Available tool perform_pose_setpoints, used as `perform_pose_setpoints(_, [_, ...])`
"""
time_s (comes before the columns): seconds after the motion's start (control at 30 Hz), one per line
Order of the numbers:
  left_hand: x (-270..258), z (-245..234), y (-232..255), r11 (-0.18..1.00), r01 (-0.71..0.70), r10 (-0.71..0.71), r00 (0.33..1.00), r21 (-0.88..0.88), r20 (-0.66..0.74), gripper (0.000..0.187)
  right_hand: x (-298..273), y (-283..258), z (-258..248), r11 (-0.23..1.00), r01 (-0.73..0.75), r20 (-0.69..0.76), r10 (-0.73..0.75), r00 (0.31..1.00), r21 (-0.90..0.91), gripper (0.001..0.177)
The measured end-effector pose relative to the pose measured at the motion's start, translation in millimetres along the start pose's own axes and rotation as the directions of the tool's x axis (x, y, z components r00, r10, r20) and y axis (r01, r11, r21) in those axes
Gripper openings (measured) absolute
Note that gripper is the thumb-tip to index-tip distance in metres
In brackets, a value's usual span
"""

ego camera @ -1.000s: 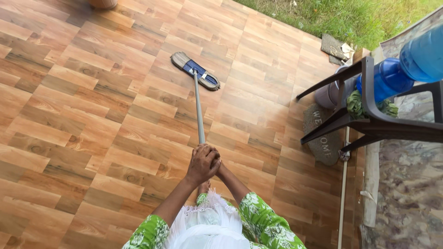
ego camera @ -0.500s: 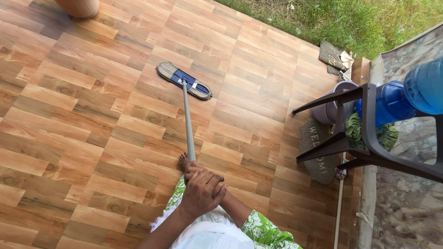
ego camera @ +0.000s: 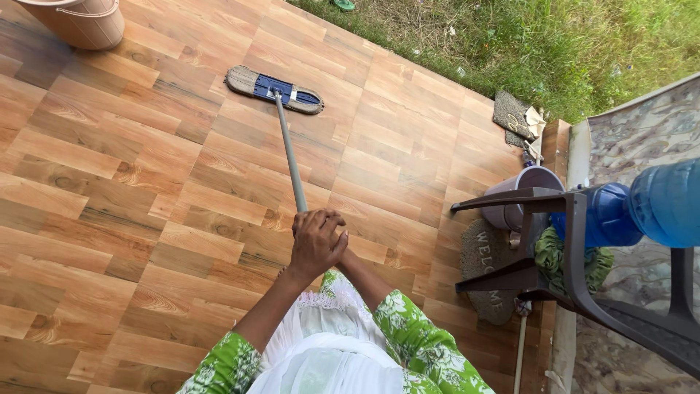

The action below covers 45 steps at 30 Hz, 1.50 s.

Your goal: The person mops a wood-look tiled floor using a flat mop and a bucket of water.

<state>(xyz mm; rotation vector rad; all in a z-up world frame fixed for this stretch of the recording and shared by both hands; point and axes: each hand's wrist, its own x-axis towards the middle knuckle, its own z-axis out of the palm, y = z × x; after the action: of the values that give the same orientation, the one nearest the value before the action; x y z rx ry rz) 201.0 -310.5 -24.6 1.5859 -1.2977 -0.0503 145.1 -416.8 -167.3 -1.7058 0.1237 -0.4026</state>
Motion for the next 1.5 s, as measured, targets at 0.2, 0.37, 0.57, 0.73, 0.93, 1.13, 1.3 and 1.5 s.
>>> perform_pose_setpoints(0.2, [42.4, -47.7, 28.2, 0.996, 0.085, -0.084, 0.995, -0.02, 0.054, 0.021, 35.2, -133.6, 26.9, 0.016, 0.085, 0.085, -0.004, 0.996, -0.996, 0.031])
perform_pose_setpoints(0.37, [103.8, -25.8, 13.7, 0.996, 0.089, -0.089, 0.995, 0.009, 0.051, 0.015, 81.6, -94.7, -29.3, -0.915, 0.193, 0.324, 0.314, 0.893, 0.355, 0.031])
perform_pose_setpoints(0.57, [173.0, 71.6, -66.6, 0.995, 0.052, -0.05, 0.998, 0.089, -0.023, 0.014, 130.3, 4.2, -137.2, -0.924, 0.08, 0.327, 0.212, 0.921, 0.374, 0.025])
perform_pose_setpoints(0.73, [227.7, 126.5, -141.9, 0.947, 0.193, -0.18, 0.981, 0.257, -0.076, 0.034, 202.6, 65.8, -196.1, -0.986, 0.101, 0.369, 0.145, 0.918, 0.136, 0.025])
perform_pose_setpoints(0.93, [199.4, 99.8, -125.2, 0.935, 0.317, -0.304, 0.947, 0.161, -0.1, 0.041, 205.0, 13.7, -177.5, 0.263, 0.338, 0.355, 0.017, 0.935, -0.904, 0.025])
perform_pose_setpoints(1.13, [166.9, 6.9, -20.0, 0.957, 0.272, -0.281, 0.956, -0.097, -0.086, 0.027, 138.7, -92.0, -92.5, -0.471, 0.38, 0.412, 0.038, 0.91, -0.796, 0.025])
perform_pose_setpoints(1.3, [140.7, -41.7, 27.1, 0.97, 0.136, -0.156, 0.984, -0.203, -0.088, 0.016, 89.8, -127.1, -51.1, -0.943, 0.317, 0.444, 0.241, 0.863, -0.104, 0.025])
perform_pose_setpoints(1.5, [116.1, -14.9, 11.5, 0.986, 0.111, -0.111, 0.994, -0.126, 0.009, 0.012, 94.8, -119.8, -56.6, -0.816, 0.389, 0.46, 0.174, 0.871, -0.428, 0.025])
